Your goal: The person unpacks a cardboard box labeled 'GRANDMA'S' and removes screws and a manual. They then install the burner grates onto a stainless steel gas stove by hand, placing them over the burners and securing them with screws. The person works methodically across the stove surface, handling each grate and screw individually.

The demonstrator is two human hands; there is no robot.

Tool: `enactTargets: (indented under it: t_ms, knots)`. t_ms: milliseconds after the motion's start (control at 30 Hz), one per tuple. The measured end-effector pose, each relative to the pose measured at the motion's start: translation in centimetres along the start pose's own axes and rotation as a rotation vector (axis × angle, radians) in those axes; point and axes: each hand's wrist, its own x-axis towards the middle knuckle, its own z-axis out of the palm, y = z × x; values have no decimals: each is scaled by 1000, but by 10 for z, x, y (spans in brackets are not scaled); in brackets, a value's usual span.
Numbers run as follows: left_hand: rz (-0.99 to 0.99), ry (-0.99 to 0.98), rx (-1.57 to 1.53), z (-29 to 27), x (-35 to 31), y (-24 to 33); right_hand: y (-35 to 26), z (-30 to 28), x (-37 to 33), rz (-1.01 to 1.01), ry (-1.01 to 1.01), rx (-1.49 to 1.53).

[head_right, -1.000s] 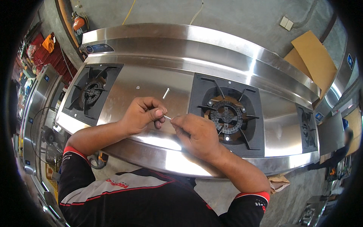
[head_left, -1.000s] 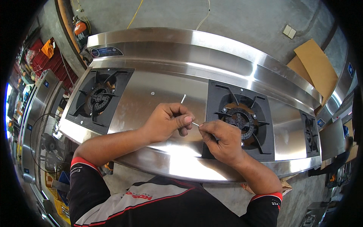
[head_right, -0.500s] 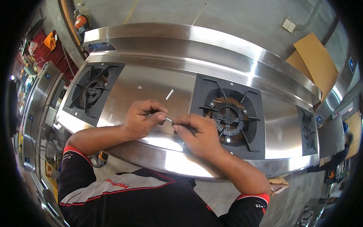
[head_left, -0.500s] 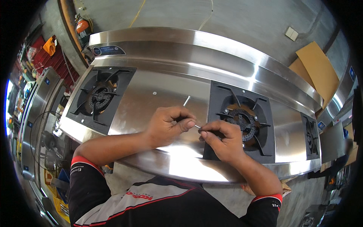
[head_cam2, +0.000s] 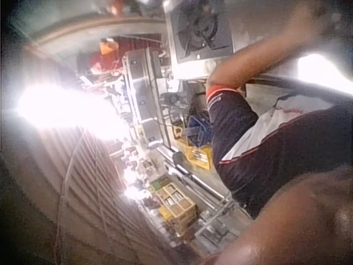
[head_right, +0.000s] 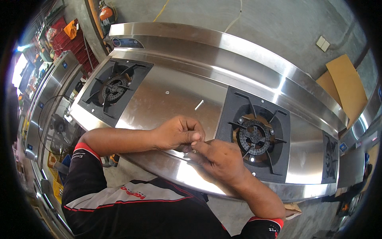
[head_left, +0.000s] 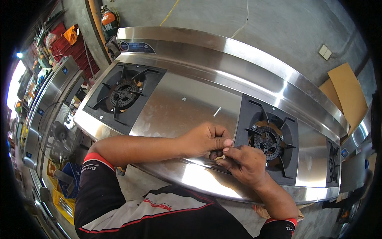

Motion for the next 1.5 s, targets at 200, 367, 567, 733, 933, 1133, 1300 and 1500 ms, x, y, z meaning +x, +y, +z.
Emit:
enactTargets:
  t_ms: [200,367,567,733,933,1133,1300,1500]
  knots:
    - [-134,-5,-52,4,0,-4,-6,-2,7,32,52,-29]
    - [-72,-34,96,6,-4,-2,5,-2,3,12,72,-42]
    - [41,-89,182,9,-3,5,14,-4,4,-25,119,-112]
    - [157,-75,301,9,-4,-4,7,-5,6,-48,135,-248]
    - [-114,-187,161,6,-1,-11,5,-5,5,-6,92,-221]
    - [-109,-269,439,-7,-1,5,0,-4,9,209,-16,-102]
    - [-16,-282,685,-10,5,15,9,-5,4,230,-10,-50]
    - [-92,380,1560,-97,1,70,17,-16,7,486,-31,27]
